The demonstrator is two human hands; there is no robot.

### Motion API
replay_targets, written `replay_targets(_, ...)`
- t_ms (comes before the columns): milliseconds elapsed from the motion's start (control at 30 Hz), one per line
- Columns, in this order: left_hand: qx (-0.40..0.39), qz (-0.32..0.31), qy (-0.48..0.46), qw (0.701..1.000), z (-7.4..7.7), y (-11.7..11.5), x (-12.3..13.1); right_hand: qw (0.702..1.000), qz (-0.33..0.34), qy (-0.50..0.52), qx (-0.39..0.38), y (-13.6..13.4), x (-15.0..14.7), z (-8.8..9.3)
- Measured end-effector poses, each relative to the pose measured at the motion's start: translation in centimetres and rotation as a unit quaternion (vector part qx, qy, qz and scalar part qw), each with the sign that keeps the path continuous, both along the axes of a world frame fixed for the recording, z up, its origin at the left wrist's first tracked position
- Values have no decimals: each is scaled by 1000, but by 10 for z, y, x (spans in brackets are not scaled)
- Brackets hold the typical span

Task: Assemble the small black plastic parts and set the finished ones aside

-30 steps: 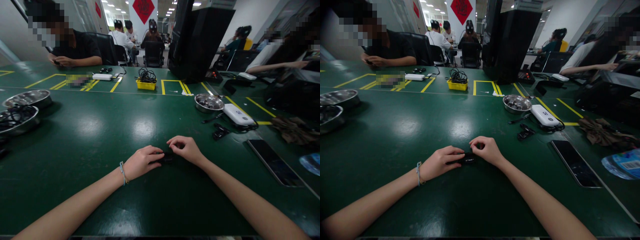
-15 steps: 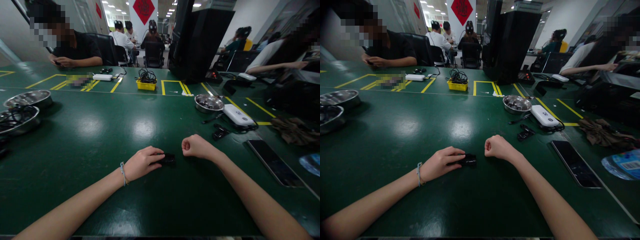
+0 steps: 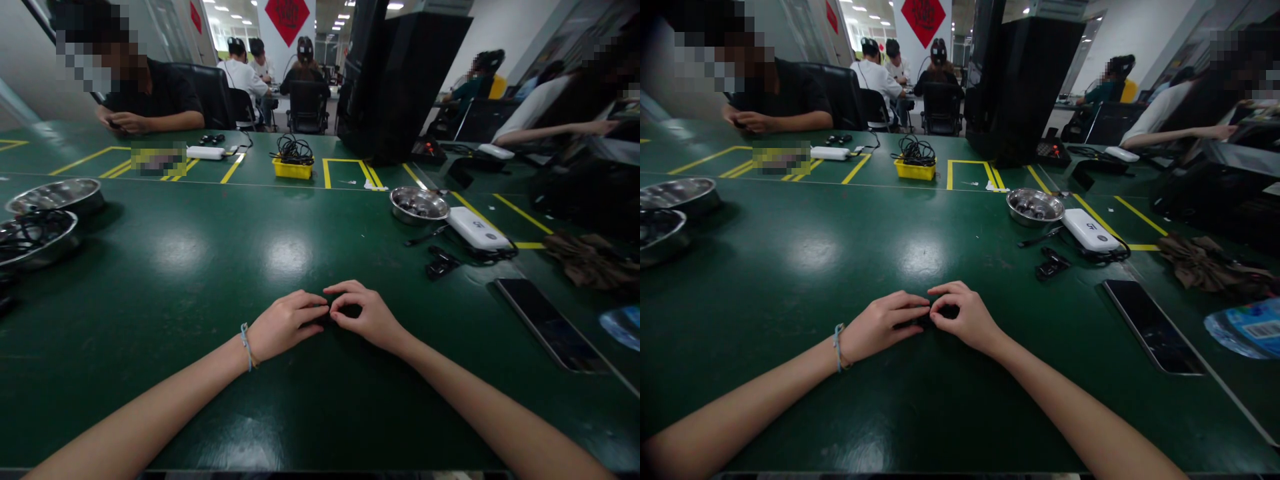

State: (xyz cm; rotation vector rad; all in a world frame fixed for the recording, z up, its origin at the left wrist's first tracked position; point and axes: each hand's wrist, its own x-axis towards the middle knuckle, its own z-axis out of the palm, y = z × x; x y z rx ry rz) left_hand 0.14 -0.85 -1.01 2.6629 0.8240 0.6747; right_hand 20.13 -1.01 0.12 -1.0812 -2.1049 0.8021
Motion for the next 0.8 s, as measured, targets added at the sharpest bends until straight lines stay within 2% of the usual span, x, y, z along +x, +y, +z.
replay_targets(333, -1, -2, -10, 1000, -4, 1, 0, 1000, 1, 6, -15, 1, 0, -4)
replay_targets(800, 1, -1, -14, 1000, -3, 0, 0, 998, -3, -45, 54, -4, -4, -8)
